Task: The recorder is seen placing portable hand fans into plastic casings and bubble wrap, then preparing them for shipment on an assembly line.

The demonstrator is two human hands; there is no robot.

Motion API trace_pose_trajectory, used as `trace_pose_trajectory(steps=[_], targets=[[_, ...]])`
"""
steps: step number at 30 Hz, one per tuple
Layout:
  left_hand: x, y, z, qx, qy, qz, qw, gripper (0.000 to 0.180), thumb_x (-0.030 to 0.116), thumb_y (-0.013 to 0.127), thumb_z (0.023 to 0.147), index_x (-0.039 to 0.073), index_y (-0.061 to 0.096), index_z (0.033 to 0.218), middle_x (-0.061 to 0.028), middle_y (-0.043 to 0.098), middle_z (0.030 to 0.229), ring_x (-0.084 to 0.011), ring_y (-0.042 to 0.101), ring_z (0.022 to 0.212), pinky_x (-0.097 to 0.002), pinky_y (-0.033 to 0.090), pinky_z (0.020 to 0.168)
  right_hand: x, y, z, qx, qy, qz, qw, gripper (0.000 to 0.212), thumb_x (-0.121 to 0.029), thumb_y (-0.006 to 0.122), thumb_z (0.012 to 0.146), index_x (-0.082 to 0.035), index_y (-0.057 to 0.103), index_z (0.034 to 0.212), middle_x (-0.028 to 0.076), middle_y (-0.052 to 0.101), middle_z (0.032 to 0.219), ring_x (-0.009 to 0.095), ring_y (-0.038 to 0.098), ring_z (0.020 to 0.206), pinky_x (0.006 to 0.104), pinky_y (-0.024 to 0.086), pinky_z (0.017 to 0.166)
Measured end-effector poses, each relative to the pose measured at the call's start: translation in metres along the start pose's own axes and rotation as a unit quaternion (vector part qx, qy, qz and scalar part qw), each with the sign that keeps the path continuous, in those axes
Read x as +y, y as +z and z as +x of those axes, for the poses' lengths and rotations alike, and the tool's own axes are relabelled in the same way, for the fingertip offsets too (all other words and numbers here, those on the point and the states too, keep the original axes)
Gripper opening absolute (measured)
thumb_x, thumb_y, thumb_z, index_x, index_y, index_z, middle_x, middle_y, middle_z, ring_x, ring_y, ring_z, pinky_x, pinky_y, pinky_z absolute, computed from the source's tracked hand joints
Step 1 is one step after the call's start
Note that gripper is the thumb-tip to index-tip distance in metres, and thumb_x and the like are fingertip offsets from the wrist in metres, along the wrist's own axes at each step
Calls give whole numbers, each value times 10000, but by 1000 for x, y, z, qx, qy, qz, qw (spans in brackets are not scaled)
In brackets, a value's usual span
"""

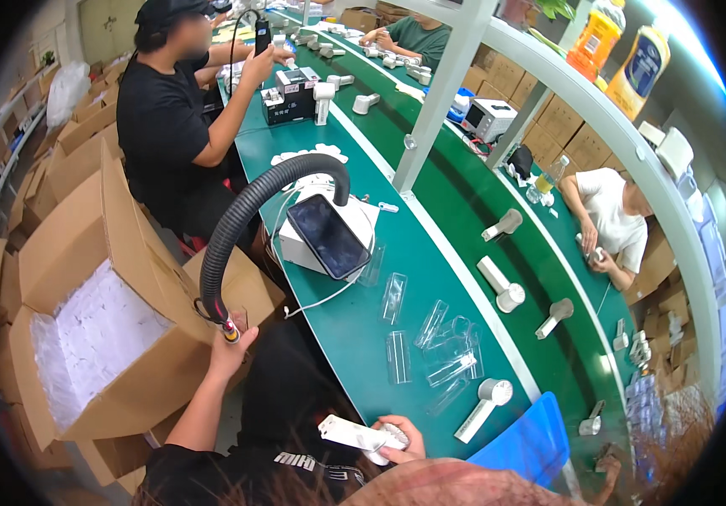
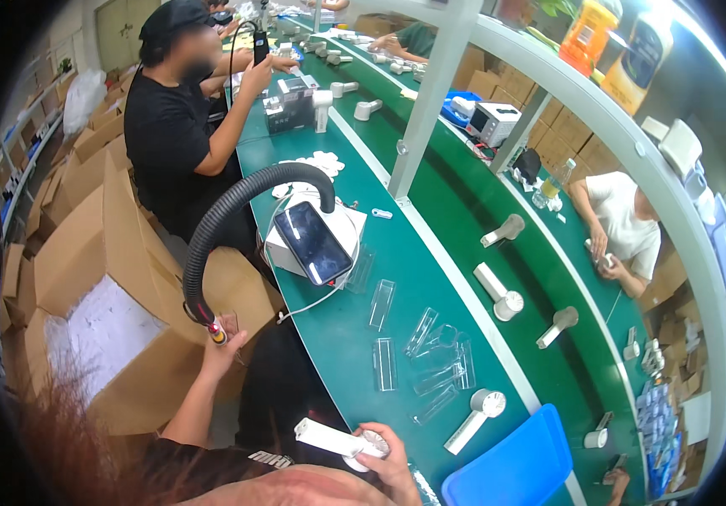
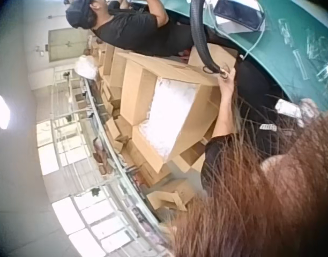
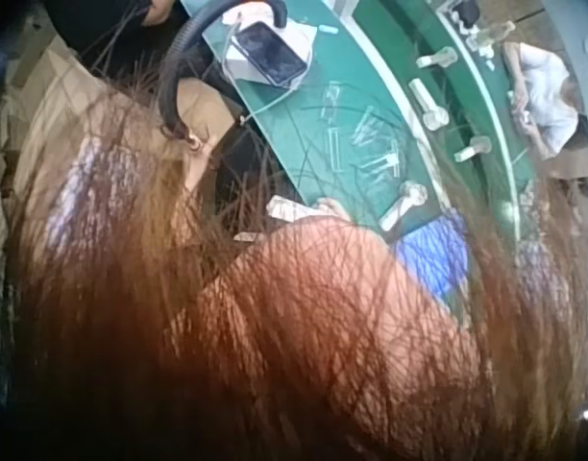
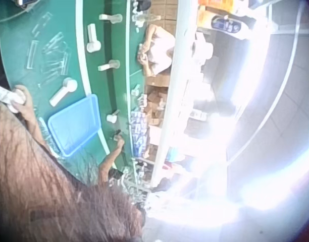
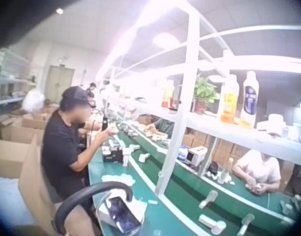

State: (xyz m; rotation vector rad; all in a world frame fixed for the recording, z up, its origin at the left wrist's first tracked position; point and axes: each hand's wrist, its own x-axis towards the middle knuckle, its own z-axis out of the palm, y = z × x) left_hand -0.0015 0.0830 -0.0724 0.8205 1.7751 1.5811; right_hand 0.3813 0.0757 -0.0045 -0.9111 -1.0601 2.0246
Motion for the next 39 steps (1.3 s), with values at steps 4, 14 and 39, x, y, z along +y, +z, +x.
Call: trace_pose_trajectory(steps=[4,14,39], targets=[[37,12,-15,134,76,172,973,418,146,778,731,31,511,1031,-84,586,837,-246,590,779,-362,469,710,-1,5,3,-8,-10,-21,1000,549,-43,738,703,14,515,1202,123,602,1094,204,588,1009,326,468,890],[-14,12,-13,171,103,47,979,474,105,792,727,40,470,1068,-59,643,858,-148,618,762,-284,483,684,1,26,10,-22,74,-131,988,491,-21,695,767,-6,526,1228,93,611,1089,168,580,1019,315,455,913],[9,-42,-80,-30,77,-261,962,663,146,624,770,-3,352,1356,-146,358,1430,-275,394,1300,-404,315,1050,59,176,170,-13,286,157,945,340,-356,491,956,-93,527,1169,99,629,1058,269,627,977,422,508,861]])
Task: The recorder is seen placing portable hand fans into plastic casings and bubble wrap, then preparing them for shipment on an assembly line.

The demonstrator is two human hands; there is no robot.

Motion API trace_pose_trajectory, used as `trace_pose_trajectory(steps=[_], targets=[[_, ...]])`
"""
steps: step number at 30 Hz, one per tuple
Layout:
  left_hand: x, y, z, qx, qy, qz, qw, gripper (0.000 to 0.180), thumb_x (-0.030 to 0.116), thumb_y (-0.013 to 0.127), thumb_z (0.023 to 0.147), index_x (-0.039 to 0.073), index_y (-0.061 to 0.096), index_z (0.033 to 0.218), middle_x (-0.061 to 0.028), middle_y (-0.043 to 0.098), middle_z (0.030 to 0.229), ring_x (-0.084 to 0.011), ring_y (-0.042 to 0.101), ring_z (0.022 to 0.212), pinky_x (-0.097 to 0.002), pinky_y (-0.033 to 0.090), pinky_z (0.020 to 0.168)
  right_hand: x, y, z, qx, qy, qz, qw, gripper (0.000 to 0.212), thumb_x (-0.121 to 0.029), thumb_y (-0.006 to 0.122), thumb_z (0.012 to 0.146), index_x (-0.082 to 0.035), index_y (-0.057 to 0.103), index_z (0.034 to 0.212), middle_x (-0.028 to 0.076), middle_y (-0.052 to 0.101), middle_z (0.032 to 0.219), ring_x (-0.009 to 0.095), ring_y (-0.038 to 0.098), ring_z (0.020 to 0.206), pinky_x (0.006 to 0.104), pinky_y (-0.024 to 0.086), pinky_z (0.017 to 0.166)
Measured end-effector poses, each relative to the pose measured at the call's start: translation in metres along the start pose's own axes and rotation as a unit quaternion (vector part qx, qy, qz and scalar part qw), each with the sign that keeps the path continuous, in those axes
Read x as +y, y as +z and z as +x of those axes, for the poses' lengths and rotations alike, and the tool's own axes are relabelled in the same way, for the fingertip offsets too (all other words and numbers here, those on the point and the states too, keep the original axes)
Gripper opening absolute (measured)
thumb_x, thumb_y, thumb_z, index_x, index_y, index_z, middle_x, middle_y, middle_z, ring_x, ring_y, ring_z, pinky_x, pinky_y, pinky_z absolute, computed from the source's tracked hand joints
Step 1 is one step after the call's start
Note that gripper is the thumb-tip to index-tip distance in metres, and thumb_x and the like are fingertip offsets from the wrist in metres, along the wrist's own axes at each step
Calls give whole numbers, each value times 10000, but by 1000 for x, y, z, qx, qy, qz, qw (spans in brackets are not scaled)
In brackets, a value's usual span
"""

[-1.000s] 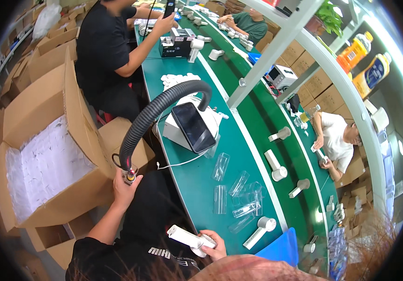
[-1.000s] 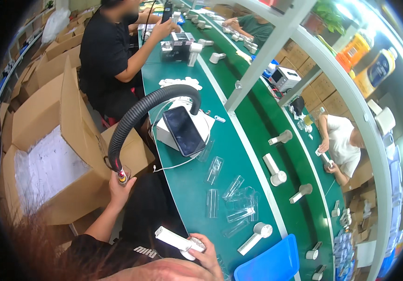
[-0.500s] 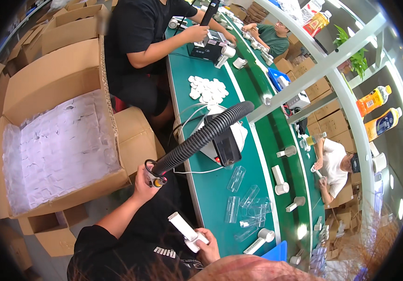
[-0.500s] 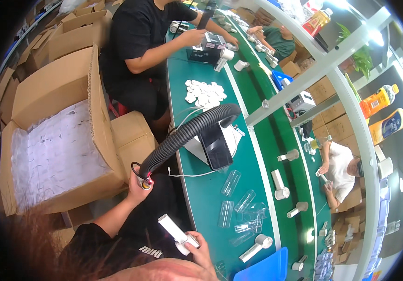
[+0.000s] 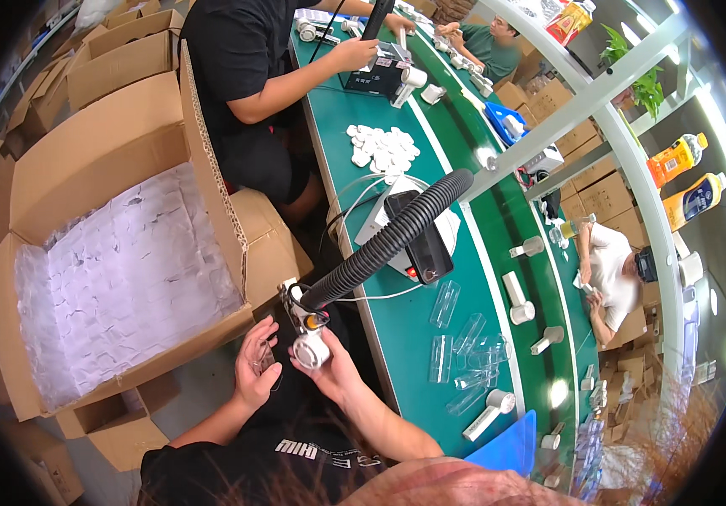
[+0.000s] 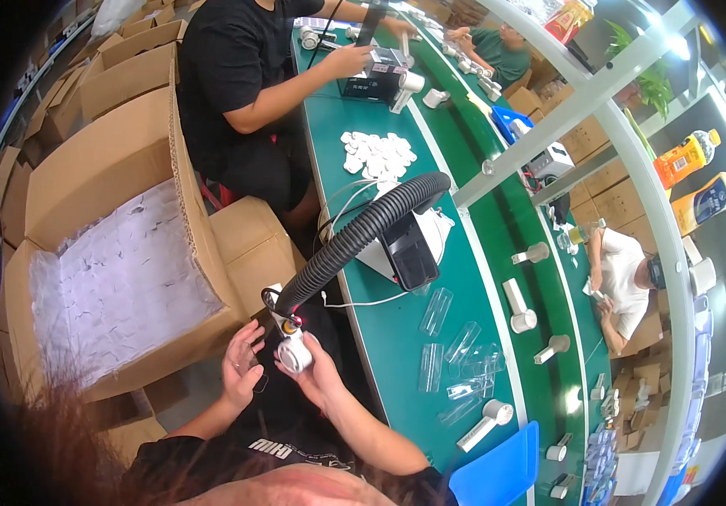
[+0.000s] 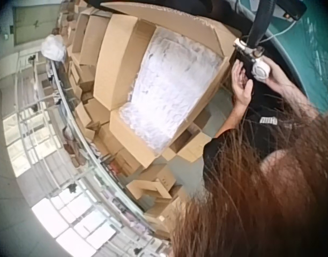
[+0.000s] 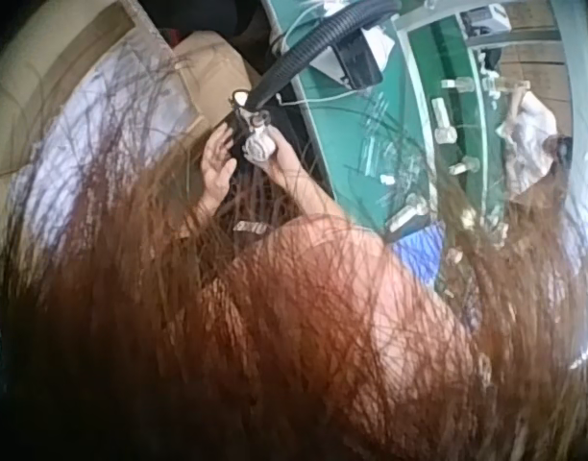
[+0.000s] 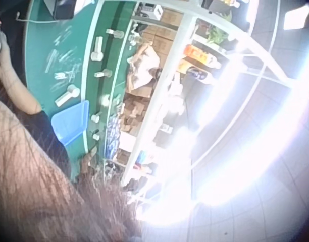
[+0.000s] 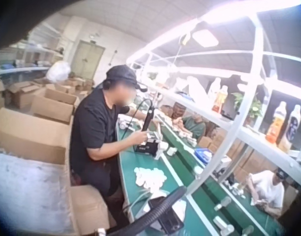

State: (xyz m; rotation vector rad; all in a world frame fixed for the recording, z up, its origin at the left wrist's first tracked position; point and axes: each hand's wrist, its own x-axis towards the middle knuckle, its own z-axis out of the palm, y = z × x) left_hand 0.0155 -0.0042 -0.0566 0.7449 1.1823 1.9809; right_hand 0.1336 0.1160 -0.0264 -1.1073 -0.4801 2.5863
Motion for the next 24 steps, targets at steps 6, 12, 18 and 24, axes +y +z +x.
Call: trace_pose_trajectory(steps=[6,12,18,24], targets=[[-5,-7,-3,31,-44,-23,998,582,78,614,806,26,355,1325,-151,484,1261,-227,576,1038,-349,476,876,6,4,20,66,-311,-371,873,446,-103,730,779,-17,504,1154,99,613,1058,238,626,930,338,494,824],[-13,-20,6,65,-175,8,982,540,62,635,824,47,343,1277,-79,556,925,-102,559,676,-233,487,535,-9,3,15,-3,-562,-612,556,594,-80,820,605,3,519,1110,201,569,1061,387,552,997,424,460,872],[-18,-25,5,-4,-149,86,985,650,-9,631,785,70,298,1338,-79,467,1174,-139,483,1048,-284,411,903,-15,-7,-25,27,-536,-562,629,569,-61,827,596,-13,534,1082,152,577,1049,295,593,944,349,489,818],[30,-2,9,-69,-135,268,951,566,21,686,752,40,442,1262,-66,577,1015,-136,552,839,-276,448,729,-16,-41,-81,71,-397,-444,800,603,-96,822,646,-6,515,1157,111,628,1023,169,611,896,295,496,803]])
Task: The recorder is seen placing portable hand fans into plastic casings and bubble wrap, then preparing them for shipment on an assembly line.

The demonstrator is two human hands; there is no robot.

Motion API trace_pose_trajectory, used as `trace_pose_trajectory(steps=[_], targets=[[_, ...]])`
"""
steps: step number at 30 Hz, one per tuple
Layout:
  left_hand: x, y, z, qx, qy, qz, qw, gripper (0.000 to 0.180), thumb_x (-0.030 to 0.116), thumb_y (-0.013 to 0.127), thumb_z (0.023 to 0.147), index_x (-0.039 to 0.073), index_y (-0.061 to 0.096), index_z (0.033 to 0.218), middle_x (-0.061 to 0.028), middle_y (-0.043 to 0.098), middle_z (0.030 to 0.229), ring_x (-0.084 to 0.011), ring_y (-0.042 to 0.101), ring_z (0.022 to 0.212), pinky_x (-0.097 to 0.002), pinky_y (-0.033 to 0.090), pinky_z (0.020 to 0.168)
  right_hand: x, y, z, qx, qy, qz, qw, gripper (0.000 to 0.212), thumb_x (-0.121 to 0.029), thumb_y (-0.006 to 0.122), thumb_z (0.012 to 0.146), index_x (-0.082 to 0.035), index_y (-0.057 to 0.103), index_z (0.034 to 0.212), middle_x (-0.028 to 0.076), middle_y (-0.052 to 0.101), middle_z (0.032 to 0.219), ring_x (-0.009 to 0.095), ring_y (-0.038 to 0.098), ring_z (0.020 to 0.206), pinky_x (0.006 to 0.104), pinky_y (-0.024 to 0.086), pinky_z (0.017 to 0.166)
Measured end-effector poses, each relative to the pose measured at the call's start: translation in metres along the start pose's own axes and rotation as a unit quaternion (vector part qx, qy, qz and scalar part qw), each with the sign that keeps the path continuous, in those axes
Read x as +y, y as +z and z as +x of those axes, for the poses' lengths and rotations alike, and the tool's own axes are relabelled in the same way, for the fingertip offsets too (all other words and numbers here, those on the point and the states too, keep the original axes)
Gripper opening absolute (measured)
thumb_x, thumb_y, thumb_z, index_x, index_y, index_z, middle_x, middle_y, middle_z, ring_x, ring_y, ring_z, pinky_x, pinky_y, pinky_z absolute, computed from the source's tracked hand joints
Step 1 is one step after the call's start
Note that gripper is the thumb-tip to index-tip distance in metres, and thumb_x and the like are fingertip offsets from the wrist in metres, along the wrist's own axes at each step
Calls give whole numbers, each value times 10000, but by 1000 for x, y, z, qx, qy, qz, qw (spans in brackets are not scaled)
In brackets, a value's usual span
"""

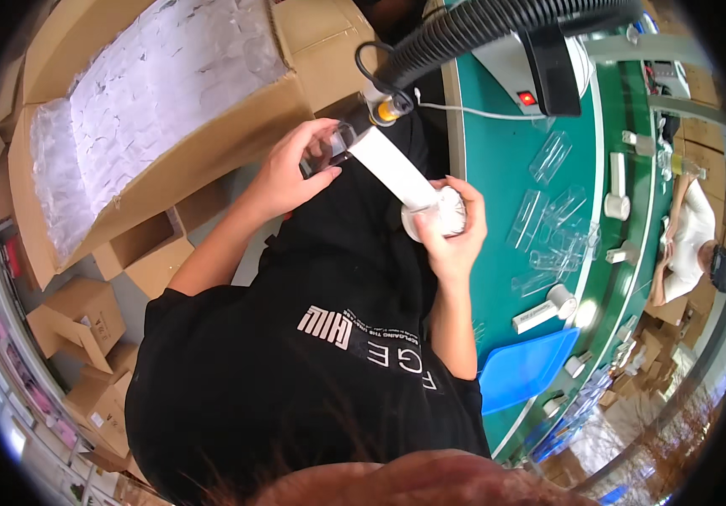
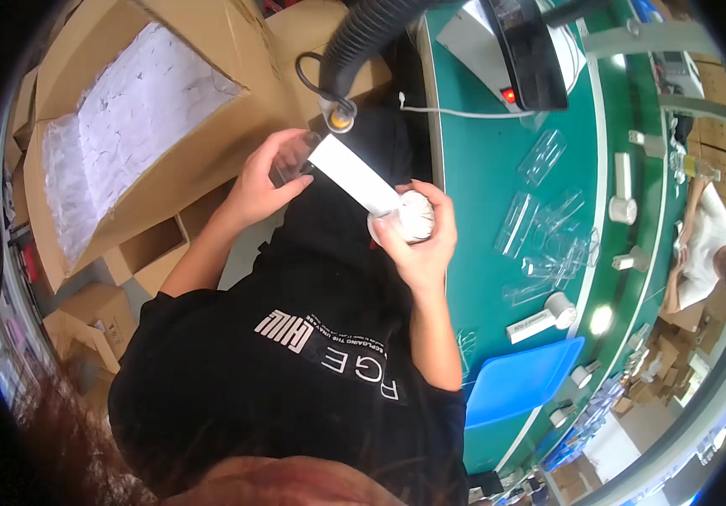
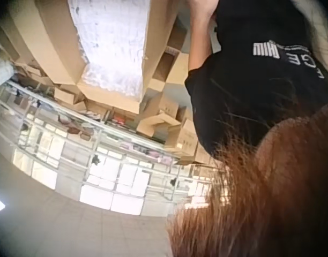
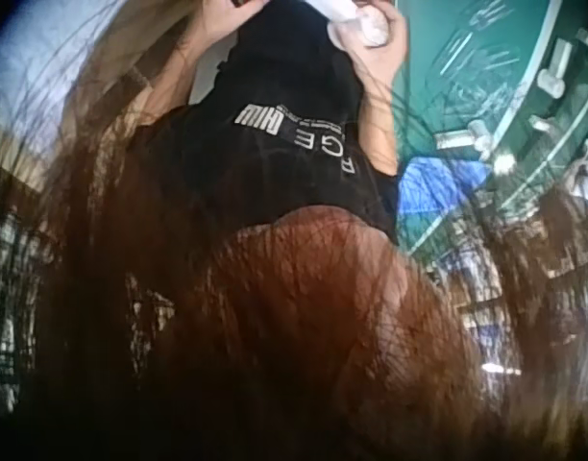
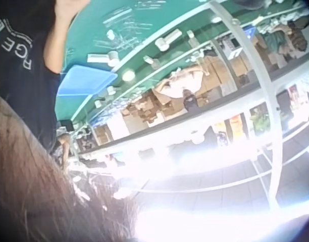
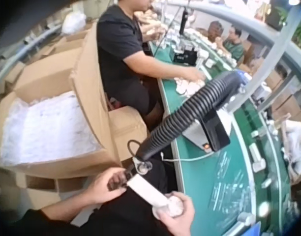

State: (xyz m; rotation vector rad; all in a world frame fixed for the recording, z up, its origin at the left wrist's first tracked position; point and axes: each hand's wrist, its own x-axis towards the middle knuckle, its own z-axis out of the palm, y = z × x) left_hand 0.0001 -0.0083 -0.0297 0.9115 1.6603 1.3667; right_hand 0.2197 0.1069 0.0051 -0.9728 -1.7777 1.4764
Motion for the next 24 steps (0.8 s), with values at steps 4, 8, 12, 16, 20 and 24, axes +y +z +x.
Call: trace_pose_trajectory(steps=[4,8,12,16,20,24], targets=[[25,4,1,-36,218,249,943,513,42,715,671,91,574,1161,-70,606,1027,-244,580,845,-348,477,759,-15,-29,-22,6,68,-23,997,571,-139,821,660,-2,533,1134,92,639,956,158,617,859,287,495,776],[74,10,0,-158,279,401,858,593,74,752,636,109,579,1202,-90,610,1039,-285,599,912,-355,500,773,-21,-58,-42,-29,97,3,995,551,-142,805,648,6,549,1113,89,642,945,158,619,872,288,489,791],[130,33,-6,-258,298,283,874,677,368,794,672,45,551,1215,-150,583,1164,-306,588,1060,-366,480,888,-3,-80,-57,-67,129,142,979,541,-147,780,655,14,549,1116,93,628,980,162,610,894,286,481,799],[146,60,-7,-273,277,-41,920,761,614,535,834,-24,450,1240,-295,515,1197,-414,508,1165,-481,414,992,12,-73,-67,-123,156,286,937,737,-473,756,642,31,532,1131,118,614,988,181,609,894,279,489,767],[149,111,14,-293,377,-170,862,796,687,317,888,-29,451,1210,-309,538,1164,-444,521,1125,-539,361,1008,18,-63,-70,-125,131,433,883,769,-594,639,763,34,489,1181,122,600,1006,193,611,916,290,504,768],[145,120,25,-252,462,-47,849,694,608,252,944,-6,489,1163,-282,570,1109,-401,529,1091,-521,356,985,19,-78,-77,-50,74,367,926,717,-587,554,843,37,481,1189,125,605,1045,181,598,961,308,481,826]])
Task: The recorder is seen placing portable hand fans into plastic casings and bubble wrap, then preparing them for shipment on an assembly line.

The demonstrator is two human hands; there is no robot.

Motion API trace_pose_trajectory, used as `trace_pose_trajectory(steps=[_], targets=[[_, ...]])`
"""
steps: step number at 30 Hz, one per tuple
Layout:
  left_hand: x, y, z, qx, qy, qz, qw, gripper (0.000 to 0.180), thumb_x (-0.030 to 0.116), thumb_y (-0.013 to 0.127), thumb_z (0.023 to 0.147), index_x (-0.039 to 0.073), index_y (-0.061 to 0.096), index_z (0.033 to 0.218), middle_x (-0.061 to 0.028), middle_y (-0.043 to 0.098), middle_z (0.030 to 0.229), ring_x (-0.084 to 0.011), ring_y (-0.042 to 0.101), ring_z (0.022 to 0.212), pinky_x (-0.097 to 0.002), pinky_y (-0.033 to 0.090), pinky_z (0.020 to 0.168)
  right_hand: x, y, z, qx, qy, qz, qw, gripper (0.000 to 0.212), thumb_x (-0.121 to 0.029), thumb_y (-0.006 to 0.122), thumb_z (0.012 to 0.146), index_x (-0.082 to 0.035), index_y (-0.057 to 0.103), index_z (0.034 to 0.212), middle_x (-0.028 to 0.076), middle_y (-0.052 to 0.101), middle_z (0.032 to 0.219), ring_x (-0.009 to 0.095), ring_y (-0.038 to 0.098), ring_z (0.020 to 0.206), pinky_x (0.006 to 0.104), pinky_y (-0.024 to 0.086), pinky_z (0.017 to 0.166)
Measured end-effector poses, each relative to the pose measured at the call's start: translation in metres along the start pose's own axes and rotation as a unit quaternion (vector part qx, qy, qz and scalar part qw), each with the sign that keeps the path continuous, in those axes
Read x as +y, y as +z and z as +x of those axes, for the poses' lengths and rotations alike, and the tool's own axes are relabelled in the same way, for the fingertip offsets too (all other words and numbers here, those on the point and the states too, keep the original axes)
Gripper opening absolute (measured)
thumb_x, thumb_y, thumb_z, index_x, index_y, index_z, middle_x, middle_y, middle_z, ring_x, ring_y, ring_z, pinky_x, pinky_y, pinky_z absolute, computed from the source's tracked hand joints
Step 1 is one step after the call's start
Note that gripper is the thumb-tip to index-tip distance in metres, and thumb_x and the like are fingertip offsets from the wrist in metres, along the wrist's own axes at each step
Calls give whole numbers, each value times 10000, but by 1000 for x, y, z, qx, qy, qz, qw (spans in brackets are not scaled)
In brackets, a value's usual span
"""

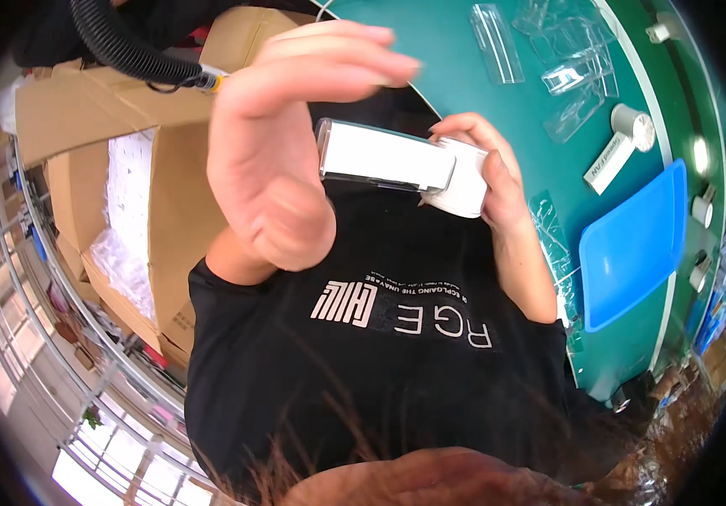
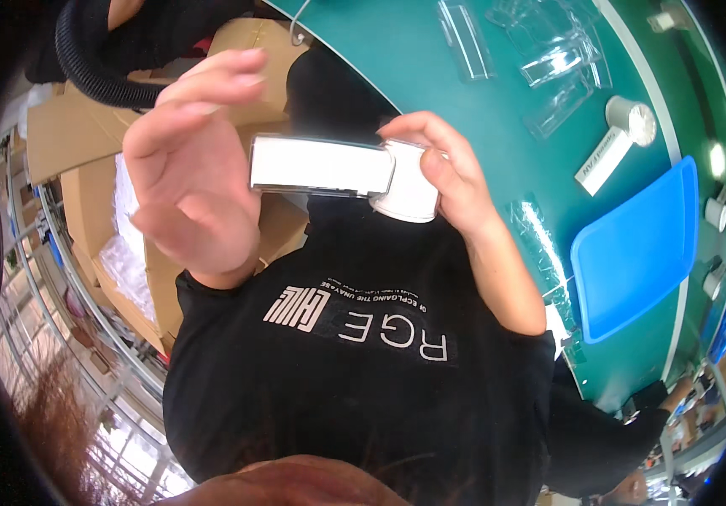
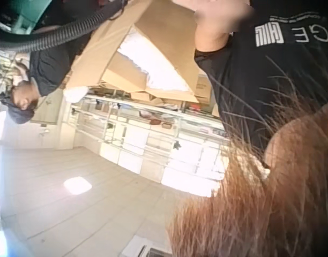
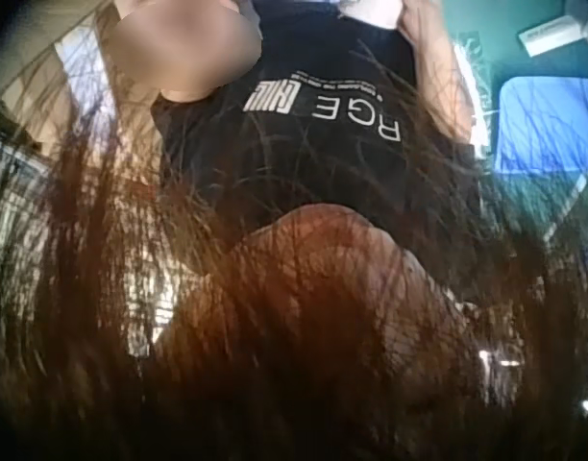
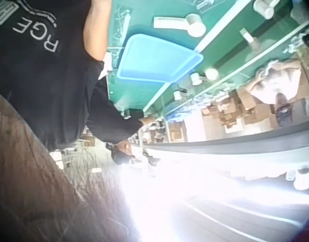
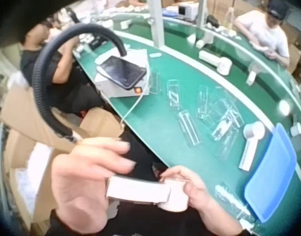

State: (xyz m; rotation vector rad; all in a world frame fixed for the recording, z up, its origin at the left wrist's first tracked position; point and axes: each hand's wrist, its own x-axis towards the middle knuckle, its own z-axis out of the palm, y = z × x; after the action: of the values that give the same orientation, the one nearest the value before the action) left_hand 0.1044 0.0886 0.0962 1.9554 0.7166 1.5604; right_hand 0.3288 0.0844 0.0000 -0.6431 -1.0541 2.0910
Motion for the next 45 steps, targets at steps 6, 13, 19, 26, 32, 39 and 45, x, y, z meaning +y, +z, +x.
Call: trace_pose_trajectory(steps=[6,13,19,26,32,39,45], targets=[[-21,34,-8,162,-46,-90,982,663,598,336,931,-34,428,1112,-253,565,1074,-338,530,1052,-493,357,990,-46,-9,-12,-11,-388,-441,809,871,-270,863,626,-108,368,1324,209,569,1126,395,570,1058,561,431,938],[-40,47,-15,99,58,-106,988,910,805,460,730,-17,458,1120,-234,580,1057,-365,520,1050,-485,414,930,-60,-10,-23,13,-399,-545,737,687,-157,833,635,-110,474,1219,141,596,1142,397,572,1063,552,426,960],[-17,49,-10,-50,-363,-291,884,606,216,799,706,-30,509,1179,-155,610,1098,-237,628,987,-331,518,836,-59,-20,-37,83,-189,-388,898,694,-504,725,722,43,587,1127,175,637,939,281,650,843,336,504,748],[-20,49,-13,-217,-518,-124,818,285,99,749,749,-32,664,988,-95,683,879,-139,645,805,-253,503,725,-39,-19,-50,111,-88,-335,931,477,-381,526,856,52,601,1041,176,636,938,274,636,823,328,480,731],[-27,65,-8,-239,-533,-129,801,247,104,735,770,-31,669,966,-88,680,883,-131,632,826,-246,493,732,-39,-22,-60,151,-110,-370,910,301,-177,540,823,52,600,1009,170,634,881,262,626,738,312,481,682],[-23,60,7,-266,-469,-157,827,277,110,738,773,-19,665,1008,-87,680,920,-133,633,832,-255,498,745,-66,-23,-59,126,-117,-405,898,381,-242,595,787,49,605,1032,169,639,904,260,635,771,317,492,701],[-25,62,0,-236,-477,-163,831,267,112,739,775,-17,673,999,-90,683,911,-126,631,829,-246,495,741,-63,-18,-56,137,-118,-404,897,325,-195,573,792,52,612,999,169,642,894,262,635,766,315,487,704]])
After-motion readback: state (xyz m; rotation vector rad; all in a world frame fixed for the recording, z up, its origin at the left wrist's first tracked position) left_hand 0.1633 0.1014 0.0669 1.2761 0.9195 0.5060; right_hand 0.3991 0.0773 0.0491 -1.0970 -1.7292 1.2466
